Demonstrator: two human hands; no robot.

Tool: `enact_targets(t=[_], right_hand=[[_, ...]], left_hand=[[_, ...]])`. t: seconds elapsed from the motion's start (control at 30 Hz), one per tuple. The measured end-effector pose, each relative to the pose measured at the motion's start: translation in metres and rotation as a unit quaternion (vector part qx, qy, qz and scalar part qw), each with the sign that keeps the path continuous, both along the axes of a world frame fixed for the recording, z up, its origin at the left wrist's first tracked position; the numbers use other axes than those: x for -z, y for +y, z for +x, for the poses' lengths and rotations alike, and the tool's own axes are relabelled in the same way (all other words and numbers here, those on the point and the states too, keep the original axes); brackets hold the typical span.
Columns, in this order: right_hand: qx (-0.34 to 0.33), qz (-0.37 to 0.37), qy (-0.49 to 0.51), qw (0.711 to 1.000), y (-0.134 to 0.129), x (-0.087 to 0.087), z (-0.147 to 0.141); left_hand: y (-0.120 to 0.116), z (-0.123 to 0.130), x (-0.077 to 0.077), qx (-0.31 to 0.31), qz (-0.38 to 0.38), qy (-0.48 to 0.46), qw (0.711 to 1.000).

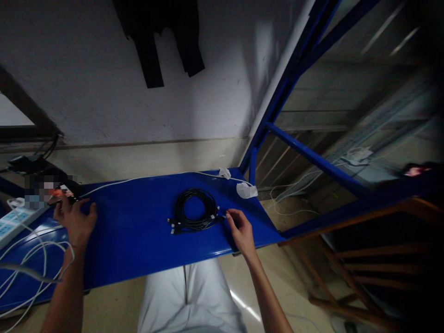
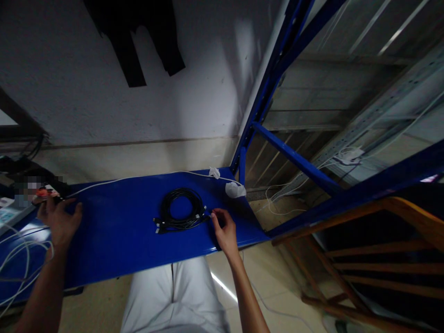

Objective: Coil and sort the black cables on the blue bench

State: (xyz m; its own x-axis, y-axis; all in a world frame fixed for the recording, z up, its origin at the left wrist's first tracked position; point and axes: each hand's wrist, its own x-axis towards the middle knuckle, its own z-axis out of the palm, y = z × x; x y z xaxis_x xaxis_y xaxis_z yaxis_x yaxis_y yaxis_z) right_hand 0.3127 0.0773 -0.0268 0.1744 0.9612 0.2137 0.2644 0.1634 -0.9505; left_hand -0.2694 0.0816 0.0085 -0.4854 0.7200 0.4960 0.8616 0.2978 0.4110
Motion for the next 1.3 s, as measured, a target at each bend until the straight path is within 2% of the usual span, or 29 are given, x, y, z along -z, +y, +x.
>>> enact_targets(t=[0.13, 0.23, 0.4, 0.53, 0.73, 1.13, 1.3], right_hand=[[-0.006, 0.001, -0.008, 1.0, 0.0, 0.0, 0.0], [-0.006, 0.0, -0.005, 1.0, -0.001, -0.002, -0.001], [-0.002, -0.001, -0.006, 1.0, -0.002, -0.006, -0.003], [0.001, 0.0, -0.008, 1.0, -0.002, -0.006, -0.003], [0.003, 0.005, -0.012, 1.0, -0.001, -0.005, -0.003], [0.003, -0.001, -0.006, 1.0, 0.0, 0.0, -0.002], [0.019, 0.031, -0.022, 0.999, -0.003, -0.009, -0.004]], left_hand=[[-0.005, 0.001, 0.021, -0.002, 0.032, 0.031, 0.999], [-0.008, 0.0, 0.028, 0.0, 0.023, 0.021, 1.0], [-0.009, 0.0, 0.025, -0.019, 0.006, -0.006, 1.0], [-0.011, 0.0, 0.025, -0.01, 0.014, -0.01, 1.0], [-0.011, -0.004, 0.03, 0.002, 0.029, -0.009, 1.0], [-0.01, -0.013, 0.037, 0.0, 0.012, -0.013, 1.0], [-0.01, -0.009, 0.035, -0.008, -0.004, -0.009, 1.0]])
